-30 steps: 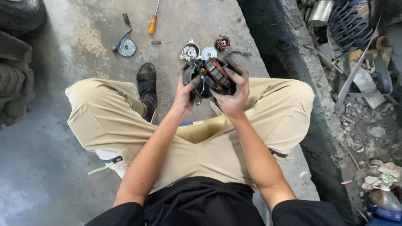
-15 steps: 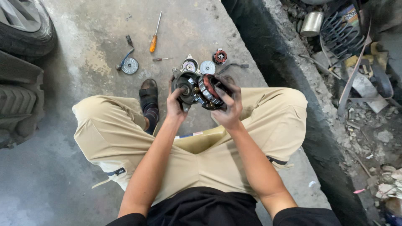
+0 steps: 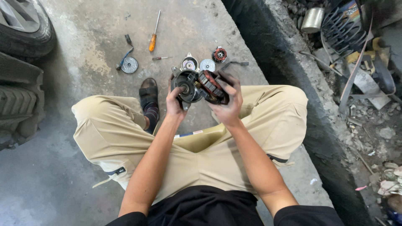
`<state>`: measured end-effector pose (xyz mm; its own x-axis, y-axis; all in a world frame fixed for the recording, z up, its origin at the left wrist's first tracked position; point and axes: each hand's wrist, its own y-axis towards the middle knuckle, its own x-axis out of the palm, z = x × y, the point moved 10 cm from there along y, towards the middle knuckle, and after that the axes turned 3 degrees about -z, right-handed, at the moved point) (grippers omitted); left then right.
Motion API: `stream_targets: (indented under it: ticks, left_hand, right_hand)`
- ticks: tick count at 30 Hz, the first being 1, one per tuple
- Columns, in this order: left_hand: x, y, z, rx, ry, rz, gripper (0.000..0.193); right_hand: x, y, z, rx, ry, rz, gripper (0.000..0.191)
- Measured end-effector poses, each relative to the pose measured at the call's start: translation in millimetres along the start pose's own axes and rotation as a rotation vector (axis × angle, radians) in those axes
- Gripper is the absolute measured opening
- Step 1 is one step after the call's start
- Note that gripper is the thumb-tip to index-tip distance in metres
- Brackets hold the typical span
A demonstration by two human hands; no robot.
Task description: The person sits on a low stool and assembles a car starter motor by hand. They insert a cylindrical component into a housing, rotate it to check fit, and then place the assembled unit on the floor.
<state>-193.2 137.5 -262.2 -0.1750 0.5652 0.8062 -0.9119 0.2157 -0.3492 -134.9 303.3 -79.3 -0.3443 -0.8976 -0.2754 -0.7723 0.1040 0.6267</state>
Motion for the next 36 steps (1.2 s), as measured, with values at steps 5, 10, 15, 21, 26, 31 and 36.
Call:
stream_targets:
  ticks: [5,10,15,21,26,31,36]
  left_hand:
    - [-6,4,-4,0.021,0.008,-0.010,0.078]
    - [-23,10,-8,0.052,0.006,0.043,0.069]
    - [-31,13,-11,0.049,0.022,0.064,0.060]
    - [-19,8,-8,0.042,0.067,0.040,0.062]
    - [-7,2,-2,0.038,0.121,0.000,0.065]
    - [-10,3,-6,0.018,0.092,0.017,0.067]
    - [-28,11,-10,0.044,0.058,0.069,0.066]
  right_hand:
    - [5,-10,36,0.295,0.200,0.025,0.066]
    - [23,-35,91,0.752,0.851,0.156,0.060]
    - [36,-48,108,0.961,1.131,0.123,0.045]
    - [46,-49,100,1.038,1.211,0.053,0.043]
    - [50,-48,97,1.074,1.227,0.021,0.043]
    - [45,-55,107,1.125,1.206,0.048,0.033]
    - [41,-60,117,1.133,1.231,0.077,0.034]
